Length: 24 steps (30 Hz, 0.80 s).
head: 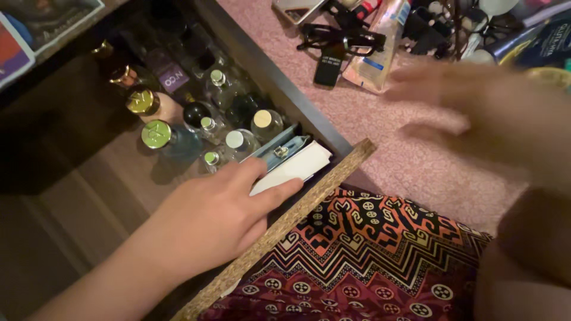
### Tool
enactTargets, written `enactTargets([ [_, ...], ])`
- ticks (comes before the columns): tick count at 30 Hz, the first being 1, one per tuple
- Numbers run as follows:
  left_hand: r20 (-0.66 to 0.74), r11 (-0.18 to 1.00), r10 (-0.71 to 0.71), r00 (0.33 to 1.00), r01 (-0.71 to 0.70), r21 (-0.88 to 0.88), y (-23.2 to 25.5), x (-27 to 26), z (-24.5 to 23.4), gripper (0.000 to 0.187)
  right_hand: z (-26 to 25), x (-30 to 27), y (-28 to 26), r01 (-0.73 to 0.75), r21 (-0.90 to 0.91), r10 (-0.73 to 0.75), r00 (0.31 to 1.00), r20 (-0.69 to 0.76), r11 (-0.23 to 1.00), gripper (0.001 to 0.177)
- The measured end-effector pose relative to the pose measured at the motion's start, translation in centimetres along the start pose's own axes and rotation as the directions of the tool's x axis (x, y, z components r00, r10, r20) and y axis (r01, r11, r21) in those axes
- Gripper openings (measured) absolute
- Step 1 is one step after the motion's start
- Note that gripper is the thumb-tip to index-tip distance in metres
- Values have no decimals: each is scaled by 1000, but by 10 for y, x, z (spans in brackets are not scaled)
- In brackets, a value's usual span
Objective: The person organizes a cluttered drawer by picking up various items from the drawer and the surrounding surface, including a small box, sunglasses, and bottles, and placing them back into the drawer. The person repeatedly moves items between the drawer and the surface while arranging them.
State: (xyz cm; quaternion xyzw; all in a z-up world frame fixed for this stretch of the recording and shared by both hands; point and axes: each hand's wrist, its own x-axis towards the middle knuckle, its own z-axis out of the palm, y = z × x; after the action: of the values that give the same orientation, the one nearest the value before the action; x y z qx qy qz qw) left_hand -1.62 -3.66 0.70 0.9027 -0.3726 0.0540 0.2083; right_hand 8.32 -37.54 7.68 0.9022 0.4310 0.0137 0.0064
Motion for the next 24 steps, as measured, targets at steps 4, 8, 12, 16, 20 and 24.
enactTargets([
  [4, 88, 996, -35, 995, 28, 81, 1, 4, -4, 59, 4, -3, -30, 49, 41, -52, 996, 71, 998, 51],
  [8, -65, 999, -27, 997, 29, 24, 12, 13, -11, 54, -9, -29, -18, -36, 26, 36, 999, -29, 999, 56],
  [12, -233, 992, -88, 968, 63, -110, 31, 16, -60, 61, -33, -71, 12, -271, 96, 280, 955, -95, 958, 61],
  [16, -255, 992, -72, 964, 42, -122, 68, 39, -93, 60, -53, -112, 31, -381, 344, 458, 871, -179, 858, 68],
  [20, -279, 942, 195, 940, -259, -213, 87, 106, -63, 50, -45, -142, 28, -244, 667, 472, 862, -183, 704, 79],
  [24, -218, 885, 287, 933, -345, -311, 96, 212, 8, 44, -2, -155, 36, -109, 542, 345, 869, -355, 833, 64],
])
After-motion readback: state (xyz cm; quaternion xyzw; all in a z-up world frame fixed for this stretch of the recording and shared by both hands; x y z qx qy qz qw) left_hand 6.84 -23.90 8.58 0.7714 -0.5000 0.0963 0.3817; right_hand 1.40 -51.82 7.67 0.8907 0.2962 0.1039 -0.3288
